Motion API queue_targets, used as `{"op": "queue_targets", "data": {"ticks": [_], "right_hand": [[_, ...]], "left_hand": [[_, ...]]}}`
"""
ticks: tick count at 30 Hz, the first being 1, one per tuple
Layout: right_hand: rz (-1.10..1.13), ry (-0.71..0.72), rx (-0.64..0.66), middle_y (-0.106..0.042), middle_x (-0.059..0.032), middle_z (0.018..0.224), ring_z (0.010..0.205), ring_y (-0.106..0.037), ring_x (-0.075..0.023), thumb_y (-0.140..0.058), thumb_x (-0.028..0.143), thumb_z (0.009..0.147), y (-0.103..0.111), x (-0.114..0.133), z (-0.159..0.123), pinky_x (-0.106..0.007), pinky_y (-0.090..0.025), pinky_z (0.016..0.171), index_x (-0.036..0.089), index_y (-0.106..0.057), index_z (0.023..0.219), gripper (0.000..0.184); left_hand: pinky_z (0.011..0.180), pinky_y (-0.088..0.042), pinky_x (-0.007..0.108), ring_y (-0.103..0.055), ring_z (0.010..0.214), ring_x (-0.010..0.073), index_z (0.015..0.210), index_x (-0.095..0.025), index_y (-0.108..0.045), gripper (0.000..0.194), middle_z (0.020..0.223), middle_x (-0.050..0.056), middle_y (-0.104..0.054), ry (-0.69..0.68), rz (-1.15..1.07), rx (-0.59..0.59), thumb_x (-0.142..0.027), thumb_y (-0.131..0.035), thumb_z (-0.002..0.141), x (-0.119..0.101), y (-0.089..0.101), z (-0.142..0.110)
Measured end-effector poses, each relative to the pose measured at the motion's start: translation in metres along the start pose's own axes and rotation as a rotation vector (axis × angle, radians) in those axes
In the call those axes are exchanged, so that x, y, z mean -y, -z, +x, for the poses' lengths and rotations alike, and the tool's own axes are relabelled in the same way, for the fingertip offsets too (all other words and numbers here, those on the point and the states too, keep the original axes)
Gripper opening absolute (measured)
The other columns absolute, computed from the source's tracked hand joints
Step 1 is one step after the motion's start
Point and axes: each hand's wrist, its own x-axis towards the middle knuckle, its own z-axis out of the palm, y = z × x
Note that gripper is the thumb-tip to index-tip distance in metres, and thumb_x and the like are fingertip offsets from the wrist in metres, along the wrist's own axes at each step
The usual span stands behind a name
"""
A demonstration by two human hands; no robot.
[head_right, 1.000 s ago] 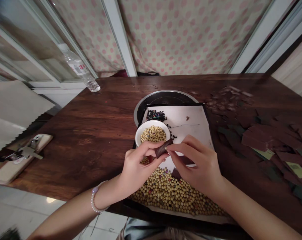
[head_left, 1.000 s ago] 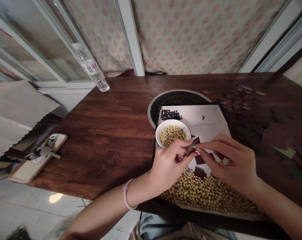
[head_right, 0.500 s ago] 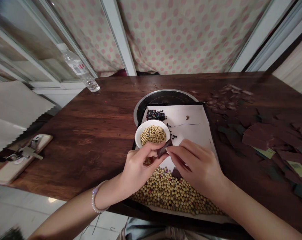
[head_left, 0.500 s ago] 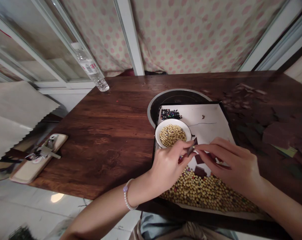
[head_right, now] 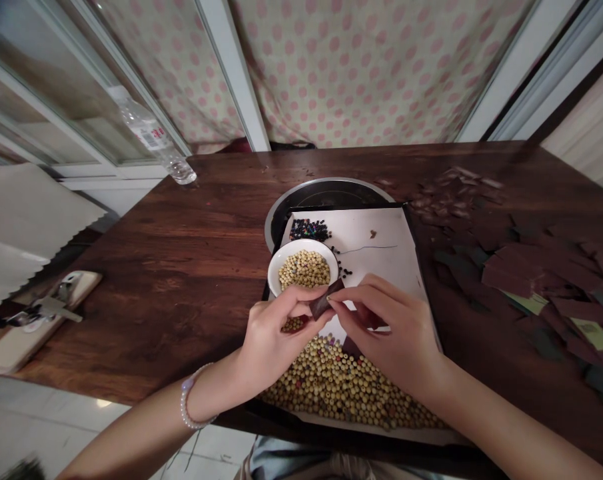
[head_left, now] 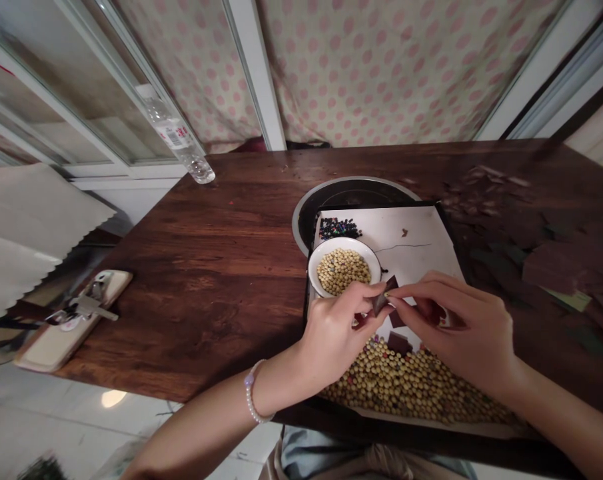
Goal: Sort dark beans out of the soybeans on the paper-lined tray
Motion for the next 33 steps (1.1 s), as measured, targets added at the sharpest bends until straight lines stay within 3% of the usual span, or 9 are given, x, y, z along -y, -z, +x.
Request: {"op": "queue_targets", "data": {"ticks": [7, 14, 26, 29, 33], "right_hand": [[0.001, 0.005, 0.009, -0.050, 0.0030, 0.061, 0.046, -0.041, -0.0051, -0.060, 0.008, 0.077, -0.0011, 0.0002, -0.0030, -0.018, -0.030, 0.036, 0.018, -0.063, 0.081, 0.012], [-0.053, 0.115, 0.007, -0.055, 0.0005, 0.068, 0.050, -0.046, -0.0070, -0.058, 0.006, 0.077, -0.0002, -0.0003, -0.0038, -0.020, -0.042, 0.045, 0.021, -0.063, 0.092, 0.021], [0.006, -0.053, 0.038, -0.047, 0.0035, 0.060, 0.046, -0.040, -0.0056, -0.060, 0.011, 0.077, 0.0013, 0.0014, 0.0009, -0.019, -0.034, 0.039, 0.019, -0.064, 0.080, 0.009], [-0.002, -0.037, 0.026, -0.048, 0.0034, 0.059, 0.046, -0.040, -0.0058, -0.060, 0.010, 0.077, 0.0006, 0.0017, -0.0008, -0.018, -0.031, 0.037, 0.019, -0.064, 0.080, 0.010], [-0.006, 0.035, 0.037, -0.050, 0.0028, 0.062, 0.048, -0.042, -0.0058, -0.059, 0.007, 0.077, -0.0014, 0.0019, -0.0026, -0.019, -0.038, 0.043, 0.018, -0.063, 0.083, 0.014]], "left_hand": [[0.049, -0.048, 0.013, -0.056, 0.048, 0.0047, 0.095, -0.013, -0.057, 0.019, 0.058, -0.005, -0.062, 0.020, 0.010, 0.000, -0.016, -0.063, 0.078, 0.0021, -0.0011, 0.0006], [0.052, -0.052, 0.016, -0.061, 0.053, 0.0071, 0.096, -0.015, -0.057, 0.019, 0.067, -0.002, -0.068, 0.025, 0.060, 0.026, -0.015, -0.061, 0.078, 0.0005, 0.0001, 0.0002], [0.051, -0.050, 0.012, -0.059, 0.050, 0.0049, 0.097, -0.013, -0.057, 0.019, 0.062, -0.003, -0.065, -0.015, 0.037, 0.001, -0.015, -0.062, 0.078, 0.0011, -0.0001, 0.0003], [0.049, -0.050, 0.013, -0.059, 0.050, 0.0055, 0.096, -0.014, -0.057, 0.018, 0.060, -0.003, -0.065, -0.013, 0.046, -0.002, -0.016, -0.061, 0.079, 0.0008, 0.0001, 0.0003], [0.049, -0.050, 0.014, -0.060, 0.050, 0.0062, 0.095, -0.014, -0.058, 0.016, 0.060, -0.003, -0.065, 0.012, 0.045, 0.026, -0.017, -0.060, 0.079, 0.0001, 0.0003, 0.0004]]}}
